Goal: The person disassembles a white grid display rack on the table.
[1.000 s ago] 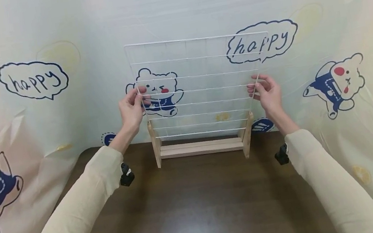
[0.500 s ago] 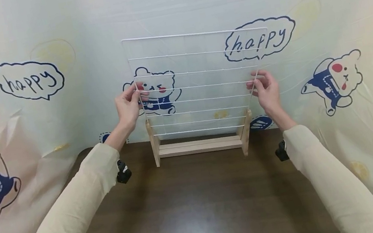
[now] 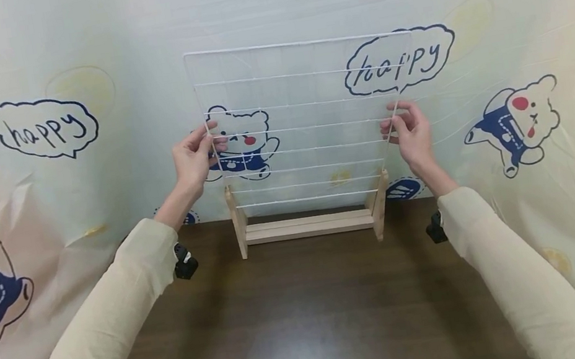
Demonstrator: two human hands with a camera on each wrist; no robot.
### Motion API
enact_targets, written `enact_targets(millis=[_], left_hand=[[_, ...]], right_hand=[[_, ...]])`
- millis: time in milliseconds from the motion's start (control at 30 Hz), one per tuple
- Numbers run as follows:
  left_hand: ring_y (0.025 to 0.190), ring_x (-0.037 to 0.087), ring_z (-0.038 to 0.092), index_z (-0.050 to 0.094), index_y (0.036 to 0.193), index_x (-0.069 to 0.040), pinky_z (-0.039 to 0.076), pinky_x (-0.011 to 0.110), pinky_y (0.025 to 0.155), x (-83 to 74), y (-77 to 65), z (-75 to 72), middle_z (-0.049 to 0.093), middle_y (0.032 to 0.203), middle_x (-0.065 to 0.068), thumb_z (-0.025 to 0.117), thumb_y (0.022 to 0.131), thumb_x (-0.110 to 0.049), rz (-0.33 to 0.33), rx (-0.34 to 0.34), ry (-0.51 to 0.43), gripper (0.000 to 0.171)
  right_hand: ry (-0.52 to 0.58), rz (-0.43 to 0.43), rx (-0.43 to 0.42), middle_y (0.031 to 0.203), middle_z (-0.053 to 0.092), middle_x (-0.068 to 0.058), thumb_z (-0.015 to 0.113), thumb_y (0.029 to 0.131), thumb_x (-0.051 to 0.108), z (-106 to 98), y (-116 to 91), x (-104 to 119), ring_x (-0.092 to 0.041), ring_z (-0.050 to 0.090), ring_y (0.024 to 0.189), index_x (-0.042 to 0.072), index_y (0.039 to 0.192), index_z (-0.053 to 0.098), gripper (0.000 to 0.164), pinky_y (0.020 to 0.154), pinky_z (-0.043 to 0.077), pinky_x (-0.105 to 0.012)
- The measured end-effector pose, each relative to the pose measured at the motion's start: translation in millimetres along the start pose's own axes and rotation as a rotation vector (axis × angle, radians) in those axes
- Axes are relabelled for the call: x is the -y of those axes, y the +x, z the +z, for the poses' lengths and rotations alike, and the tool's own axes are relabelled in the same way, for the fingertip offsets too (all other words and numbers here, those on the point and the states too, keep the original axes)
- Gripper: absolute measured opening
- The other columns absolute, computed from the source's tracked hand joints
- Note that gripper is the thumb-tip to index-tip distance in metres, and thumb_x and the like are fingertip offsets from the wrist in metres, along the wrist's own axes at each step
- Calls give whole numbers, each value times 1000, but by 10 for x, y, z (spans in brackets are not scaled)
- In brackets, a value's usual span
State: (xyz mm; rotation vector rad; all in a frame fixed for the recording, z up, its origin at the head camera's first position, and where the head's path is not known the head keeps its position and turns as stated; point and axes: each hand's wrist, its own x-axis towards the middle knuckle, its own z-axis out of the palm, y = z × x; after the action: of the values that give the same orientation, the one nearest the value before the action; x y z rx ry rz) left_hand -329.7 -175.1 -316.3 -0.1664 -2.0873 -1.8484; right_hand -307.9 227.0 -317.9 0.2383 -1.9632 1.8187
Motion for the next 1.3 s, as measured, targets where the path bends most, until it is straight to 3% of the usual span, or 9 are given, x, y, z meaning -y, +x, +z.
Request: enact_targets(millis=[367,567,867,1000,1300], left_hand=[[90,22,69,65,126,-14,50,50,91,-13,-12,-21,73,102,6,50,101,-15,10,19,-11,29],[94,23,68,64,128,-14,49,49,92,-58,0,-63,72,103,8,50,101,-16,6,58,-18,30],[97,25,67,64,128,-16,52,43,90,-124,-7,-95,72,104,8,52,100,-18,-7,60,5,30],[96,25,67,64,128,-15,52,43,89,-137,-21,-116,72,104,9,52,100,-16,-7,48,18,30],[98,23,67,64,129,-18,51,45,91,-206,0,-127,71,106,9,51,101,-17,-22,41,18,31]], right_hand=[[-106,10,-30,101,64,-25,45,101,4,45,-30,125,-37,61,91,2,125,55,26,80,57,-36],[-94,20,-72,99,65,-22,46,101,4,69,-40,186,-36,61,90,3,122,58,25,77,58,-32],[-48,26,-69,95,67,-17,48,100,4,35,22,143,-31,63,87,5,119,60,23,76,58,-34],[-81,19,-50,100,67,-20,48,100,3,49,10,192,-32,63,88,3,119,59,22,76,58,-34],[-116,3,-50,106,67,-15,47,101,9,18,172,64,-27,64,91,7,120,58,22,74,57,-28]])
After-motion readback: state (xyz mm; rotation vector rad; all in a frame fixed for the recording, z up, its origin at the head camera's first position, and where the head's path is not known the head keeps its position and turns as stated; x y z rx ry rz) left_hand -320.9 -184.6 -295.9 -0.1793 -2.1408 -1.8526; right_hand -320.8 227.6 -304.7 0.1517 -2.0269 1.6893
